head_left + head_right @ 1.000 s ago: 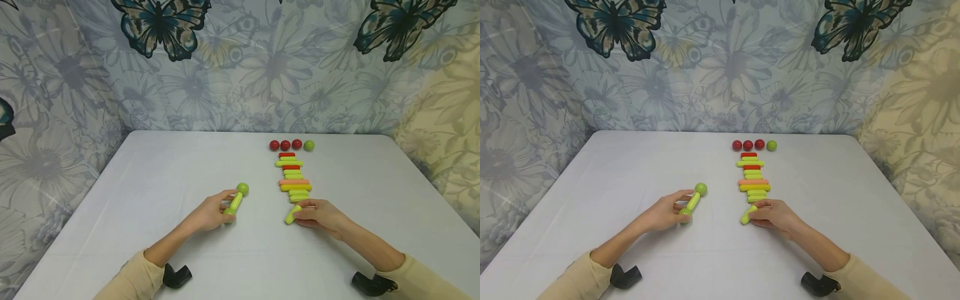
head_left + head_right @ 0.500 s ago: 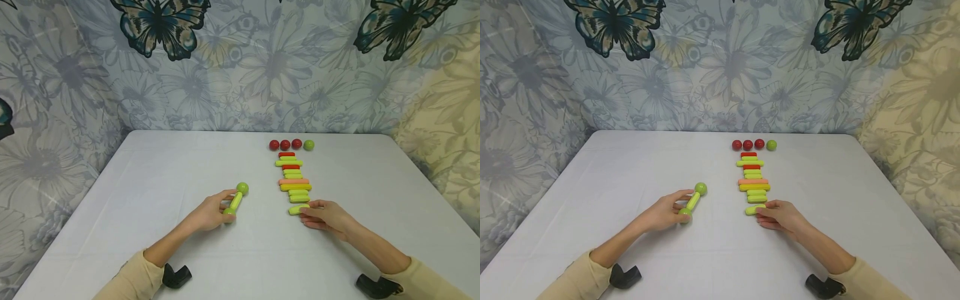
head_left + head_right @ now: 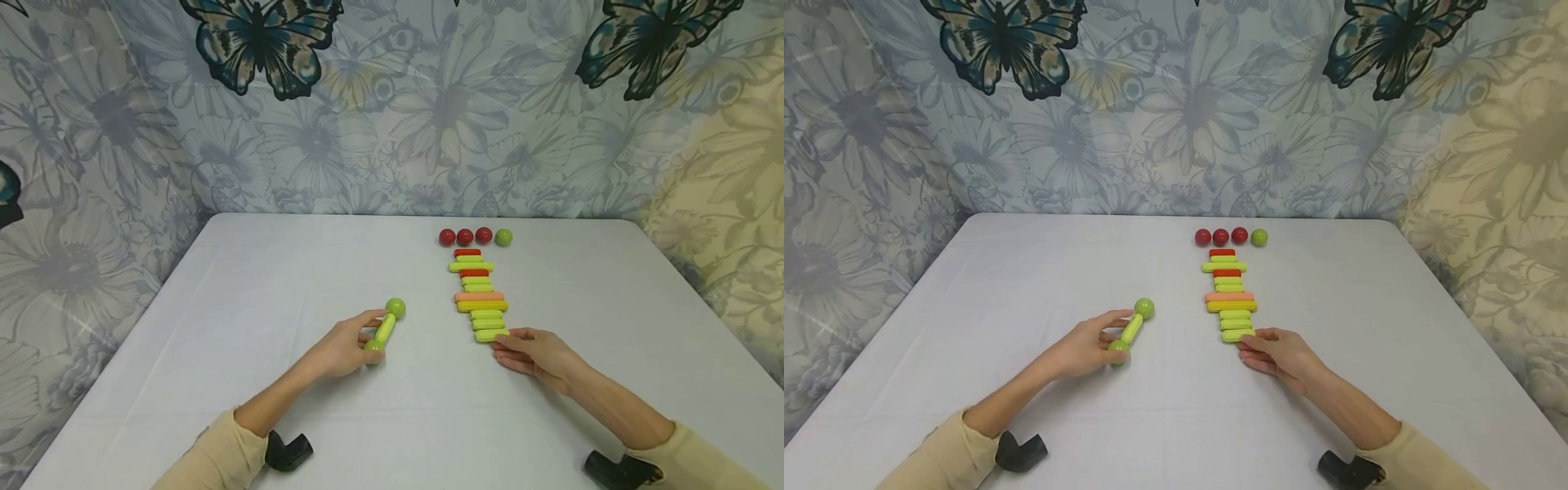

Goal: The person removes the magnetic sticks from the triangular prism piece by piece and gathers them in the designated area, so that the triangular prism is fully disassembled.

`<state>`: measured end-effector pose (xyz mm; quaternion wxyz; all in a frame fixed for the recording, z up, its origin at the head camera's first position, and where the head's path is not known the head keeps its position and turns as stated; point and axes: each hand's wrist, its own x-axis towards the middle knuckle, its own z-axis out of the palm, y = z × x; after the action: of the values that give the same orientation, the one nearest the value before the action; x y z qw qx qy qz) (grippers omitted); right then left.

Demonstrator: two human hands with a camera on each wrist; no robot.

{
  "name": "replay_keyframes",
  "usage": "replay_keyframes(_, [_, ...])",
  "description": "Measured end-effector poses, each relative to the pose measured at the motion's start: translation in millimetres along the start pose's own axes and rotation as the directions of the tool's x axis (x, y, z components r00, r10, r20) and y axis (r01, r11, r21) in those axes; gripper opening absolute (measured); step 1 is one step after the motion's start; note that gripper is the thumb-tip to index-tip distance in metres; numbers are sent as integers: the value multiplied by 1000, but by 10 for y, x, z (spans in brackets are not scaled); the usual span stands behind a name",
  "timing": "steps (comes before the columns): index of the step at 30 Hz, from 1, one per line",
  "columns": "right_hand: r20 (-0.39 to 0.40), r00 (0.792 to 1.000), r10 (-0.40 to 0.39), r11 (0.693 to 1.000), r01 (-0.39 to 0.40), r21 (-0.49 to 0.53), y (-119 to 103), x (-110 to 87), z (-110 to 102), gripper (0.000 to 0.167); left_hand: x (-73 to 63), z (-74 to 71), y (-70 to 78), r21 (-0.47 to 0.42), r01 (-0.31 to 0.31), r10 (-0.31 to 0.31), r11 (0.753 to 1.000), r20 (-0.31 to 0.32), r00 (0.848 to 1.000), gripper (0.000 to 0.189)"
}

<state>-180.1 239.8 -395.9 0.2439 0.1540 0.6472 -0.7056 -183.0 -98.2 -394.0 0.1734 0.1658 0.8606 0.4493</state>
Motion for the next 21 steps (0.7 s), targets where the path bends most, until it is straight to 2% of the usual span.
replay_keyframes(7, [42,999,-18,1000,18,19,-15,-29,-36,53,0,-2,-2,5,-8,8,1000,-7,1000,68])
replay_keyframes(13, [40,999,-27,1000,27,2,-14,-65,-19,55,7,3,-8,8,-3,3,1000,-14,1000,68])
replay_keyframes(21, [28,999,-27,999,26,36,-2,-110,25,61,5,9,-9,10,7,-7,1000,-13,1000,68])
